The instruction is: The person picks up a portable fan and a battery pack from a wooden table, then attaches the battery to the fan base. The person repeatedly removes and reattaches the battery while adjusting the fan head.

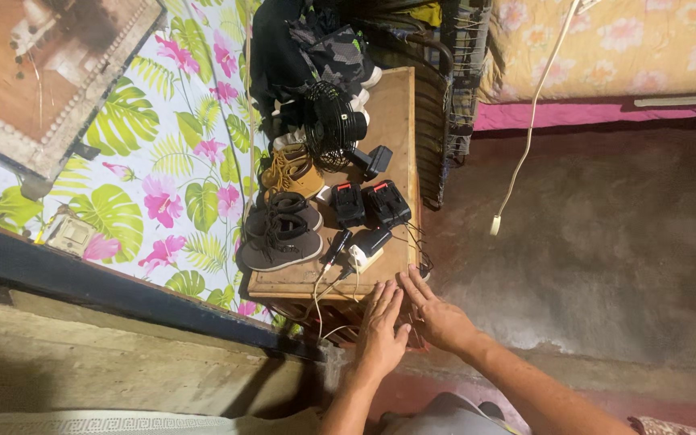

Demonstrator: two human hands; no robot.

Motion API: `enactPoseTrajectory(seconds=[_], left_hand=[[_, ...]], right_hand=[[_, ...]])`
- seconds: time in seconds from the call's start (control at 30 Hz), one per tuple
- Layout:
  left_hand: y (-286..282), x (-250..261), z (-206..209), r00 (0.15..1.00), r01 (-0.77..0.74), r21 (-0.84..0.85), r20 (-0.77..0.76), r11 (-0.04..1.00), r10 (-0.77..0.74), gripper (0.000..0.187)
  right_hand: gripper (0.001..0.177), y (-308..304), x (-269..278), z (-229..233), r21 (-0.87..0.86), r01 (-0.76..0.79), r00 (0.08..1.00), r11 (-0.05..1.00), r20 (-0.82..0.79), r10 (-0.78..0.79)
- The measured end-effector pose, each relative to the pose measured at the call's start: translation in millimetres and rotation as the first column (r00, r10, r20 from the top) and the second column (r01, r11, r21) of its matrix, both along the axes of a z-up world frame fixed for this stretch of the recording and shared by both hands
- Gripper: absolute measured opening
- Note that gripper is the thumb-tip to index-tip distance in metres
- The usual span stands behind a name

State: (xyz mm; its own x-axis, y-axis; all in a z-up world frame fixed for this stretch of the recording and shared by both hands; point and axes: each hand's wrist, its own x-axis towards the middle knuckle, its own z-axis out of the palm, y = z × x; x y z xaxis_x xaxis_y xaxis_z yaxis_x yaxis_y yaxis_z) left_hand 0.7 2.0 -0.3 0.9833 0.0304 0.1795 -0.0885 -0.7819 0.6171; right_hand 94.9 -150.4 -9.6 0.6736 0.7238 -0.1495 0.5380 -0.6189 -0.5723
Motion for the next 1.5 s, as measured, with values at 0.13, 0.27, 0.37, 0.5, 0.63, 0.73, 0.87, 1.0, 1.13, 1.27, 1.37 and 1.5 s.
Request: enactPoseTrajectory(seconds=[0.13,0.27,0.37,0.5,0.63,0.73,0.87,1.0,1.13,1.27,1.37,1.5], left_hand=[[0,0,1,1.000,-0.003,-0.006,0.007,1.000,0.003,0.071],[1,0,2,1.000,-0.013,-0.009,-0.021,1.000,0.013,0.071],[0,1,3,0.999,-0.024,-0.022,-0.022,0.999,0.024,0.071],[1,3,3,0.994,-0.057,-0.056,-0.092,0.997,0.051,0.069],[4,3,7,0.995,-0.051,-0.117,-0.092,0.992,0.040,0.064],[5,3,10,0.987,-0.077,-0.151,-0.153,0.986,0.054,0.062],[8,5,10,0.976,-0.083,-0.153,-0.212,0.985,0.049,0.062],[12,3,7,0.981,-0.061,-0.160,-0.194,0.985,0.030,0.059],[13,-1,12,0.987,-0.057,-0.206,-0.160,0.977,0.023,0.057],[10,-6,24,0.893,-0.239,-0.357,-0.446,0.903,0.059,0.060],[11,-10,35,0.904,-0.187,-0.379,-0.427,0.906,0.008,0.061],[23,-12,53,0.924,-0.123,-0.466,-0.375,0.876,-0.070,0.054]], right_hand=[[0.096,-1,1,1,0.019,0.010,1.000,1.000,-0.013,-0.010],[0.078,-2,1,1,0.107,0.027,0.998,0.994,0.052,-0.033],[0.074,-1,4,6,0.008,0.032,0.999,0.999,0.008,-0.032],[0.074,-3,5,8,0.047,0.011,1.000,0.999,-0.001,-0.011],[0.065,-4,1,6,0.091,-0.018,0.998,0.996,0.055,0.013],[0.062,-5,0,5,0.087,-0.007,0.998,0.996,0.070,0.001],[0.058,-9,0,13,0.128,-0.007,0.997,0.992,0.078,-0.003],[0.062,-11,-1,32,0.144,-0.029,0.999,0.989,0.049,0.022],[0.061,-10,-5,54,0.243,-0.028,0.999,0.970,0.047,0.018],[0.067,-6,-4,69,0.232,0.010,0.999,0.973,0.045,-0.021],[0.051,-1,0,75,0.284,0.034,0.993,0.958,0.096,-0.064],[0.052,6,8,81,0.328,0.063,0.987,0.942,0.118,-0.107]])
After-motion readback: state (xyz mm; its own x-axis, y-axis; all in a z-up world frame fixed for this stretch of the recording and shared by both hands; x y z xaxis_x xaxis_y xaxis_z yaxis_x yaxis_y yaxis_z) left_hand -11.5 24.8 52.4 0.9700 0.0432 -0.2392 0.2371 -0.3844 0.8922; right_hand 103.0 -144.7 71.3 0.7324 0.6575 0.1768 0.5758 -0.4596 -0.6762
